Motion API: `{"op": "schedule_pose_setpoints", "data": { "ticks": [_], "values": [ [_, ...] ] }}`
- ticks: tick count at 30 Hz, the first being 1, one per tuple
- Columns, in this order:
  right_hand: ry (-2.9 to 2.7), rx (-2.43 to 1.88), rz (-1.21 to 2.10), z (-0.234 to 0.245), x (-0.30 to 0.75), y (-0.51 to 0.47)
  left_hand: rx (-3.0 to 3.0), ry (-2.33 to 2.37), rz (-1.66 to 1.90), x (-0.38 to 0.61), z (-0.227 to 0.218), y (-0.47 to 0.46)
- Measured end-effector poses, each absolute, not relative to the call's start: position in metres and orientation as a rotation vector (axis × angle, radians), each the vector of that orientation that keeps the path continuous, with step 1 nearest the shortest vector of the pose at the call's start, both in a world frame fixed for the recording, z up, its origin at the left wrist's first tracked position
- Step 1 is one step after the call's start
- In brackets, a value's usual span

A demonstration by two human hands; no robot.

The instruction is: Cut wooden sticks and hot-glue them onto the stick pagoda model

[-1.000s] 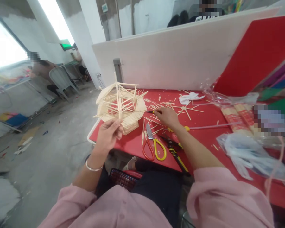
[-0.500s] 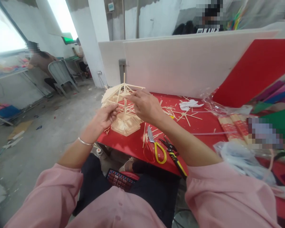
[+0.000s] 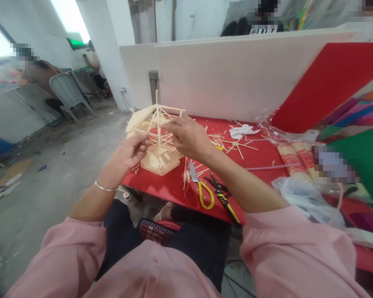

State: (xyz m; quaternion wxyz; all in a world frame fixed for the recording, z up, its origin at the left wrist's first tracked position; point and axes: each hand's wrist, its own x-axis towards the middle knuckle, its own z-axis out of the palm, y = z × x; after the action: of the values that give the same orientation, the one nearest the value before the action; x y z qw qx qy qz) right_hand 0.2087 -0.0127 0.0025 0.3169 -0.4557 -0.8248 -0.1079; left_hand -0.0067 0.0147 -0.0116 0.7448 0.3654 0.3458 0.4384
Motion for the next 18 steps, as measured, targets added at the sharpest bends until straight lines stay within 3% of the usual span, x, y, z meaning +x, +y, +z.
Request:
{"op": "schedule_pose_setpoints", "data": {
  "ticks": [4, 8, 12, 15, 18],
  "values": [
    [-2.070, -1.092, -0.030, 0.011, 0.209, -0.043, 0.943, 0.702, 1.045, -0.010, -0.011, -0.030],
    [-2.021, -0.937, 0.466, 0.014, 0.206, -0.081, 0.953, 0.626, 0.892, 0.014, -0.026, -0.072],
    [-1.956, -1.013, 0.715, 0.002, 0.222, -0.093, 0.880, 0.573, 0.810, 0.058, -0.054, -0.092],
    [-1.836, -1.382, 0.598, -0.015, 0.261, -0.075, 0.896, 0.575, 0.718, 0.082, -0.070, -0.096],
    [-1.877, -2.035, 0.280, -0.040, 0.307, -0.043, 1.001, 0.622, 0.647, 0.093, -0.079, -0.098]
  ]
}}
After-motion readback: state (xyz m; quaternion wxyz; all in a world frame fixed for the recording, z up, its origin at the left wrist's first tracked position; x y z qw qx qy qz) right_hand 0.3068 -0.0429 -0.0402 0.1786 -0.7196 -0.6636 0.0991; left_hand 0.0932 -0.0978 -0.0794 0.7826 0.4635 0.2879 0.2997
